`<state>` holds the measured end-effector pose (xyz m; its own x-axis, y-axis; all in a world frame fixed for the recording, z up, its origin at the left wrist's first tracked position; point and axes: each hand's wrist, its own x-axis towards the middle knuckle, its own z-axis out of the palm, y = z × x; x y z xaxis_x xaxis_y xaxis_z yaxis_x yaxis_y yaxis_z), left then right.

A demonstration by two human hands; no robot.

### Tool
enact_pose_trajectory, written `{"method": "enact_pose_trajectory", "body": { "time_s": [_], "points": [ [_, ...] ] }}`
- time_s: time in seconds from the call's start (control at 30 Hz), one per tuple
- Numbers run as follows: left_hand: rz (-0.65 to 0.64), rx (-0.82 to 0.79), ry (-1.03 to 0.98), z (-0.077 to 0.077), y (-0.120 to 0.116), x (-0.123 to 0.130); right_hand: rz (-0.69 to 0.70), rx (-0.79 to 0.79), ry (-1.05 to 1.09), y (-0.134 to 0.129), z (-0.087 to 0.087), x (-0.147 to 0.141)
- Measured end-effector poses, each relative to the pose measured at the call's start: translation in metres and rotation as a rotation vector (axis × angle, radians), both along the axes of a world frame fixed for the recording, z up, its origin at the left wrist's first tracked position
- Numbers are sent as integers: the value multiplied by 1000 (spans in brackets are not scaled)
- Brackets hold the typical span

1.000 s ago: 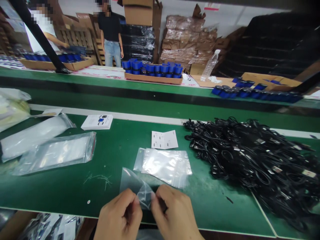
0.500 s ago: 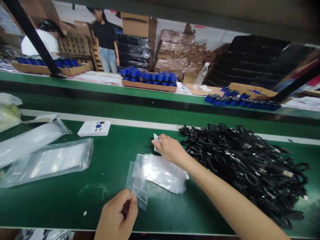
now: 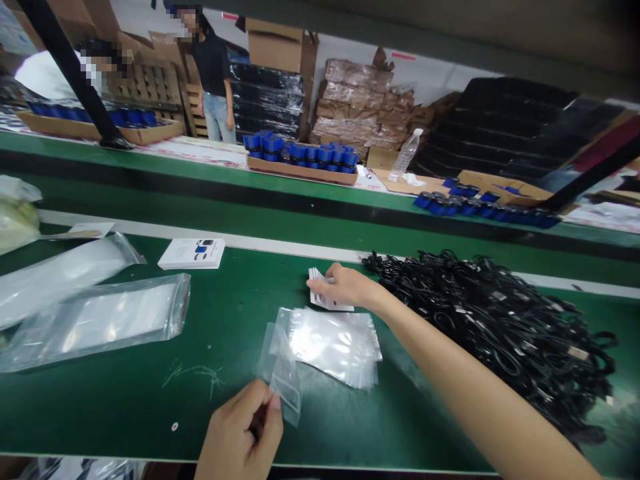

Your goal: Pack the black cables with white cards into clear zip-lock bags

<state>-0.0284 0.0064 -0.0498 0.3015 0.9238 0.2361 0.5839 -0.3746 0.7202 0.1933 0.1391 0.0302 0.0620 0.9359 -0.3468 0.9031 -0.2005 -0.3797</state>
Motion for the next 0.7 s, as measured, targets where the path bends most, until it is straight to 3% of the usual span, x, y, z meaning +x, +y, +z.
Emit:
{"method": "enact_pose_trajectory", "body": {
  "time_s": [0.1, 0.2, 0.3, 0.4, 0.47, 0.53, 0.63, 0.7],
  "points": [
    [60, -120, -112, 0, -2, 0, -5, 16, 114, 1, -4, 11],
    [202, -314, -320, 5, -4, 5, -7, 105, 227, -17, 2, 18],
    [293, -462, -483, 13, -2, 10, 45, 178, 332, -61, 12, 11],
    [354, -538, -555, 18, 2, 11, 207, 194, 423, -112, 13, -9],
    [345, -487, -519, 20, 4, 10, 335, 236, 431, -135, 3, -27],
    [350, -320, -396, 20, 4, 9, 379, 309, 436, -146, -11, -44],
    [407, -95, -224, 20, 4, 9, 367, 430, 470, -149, -32, -61],
    [456, -35, -180, 19, 6, 7, 278, 536, 514, -151, -42, -69]
  ]
}}
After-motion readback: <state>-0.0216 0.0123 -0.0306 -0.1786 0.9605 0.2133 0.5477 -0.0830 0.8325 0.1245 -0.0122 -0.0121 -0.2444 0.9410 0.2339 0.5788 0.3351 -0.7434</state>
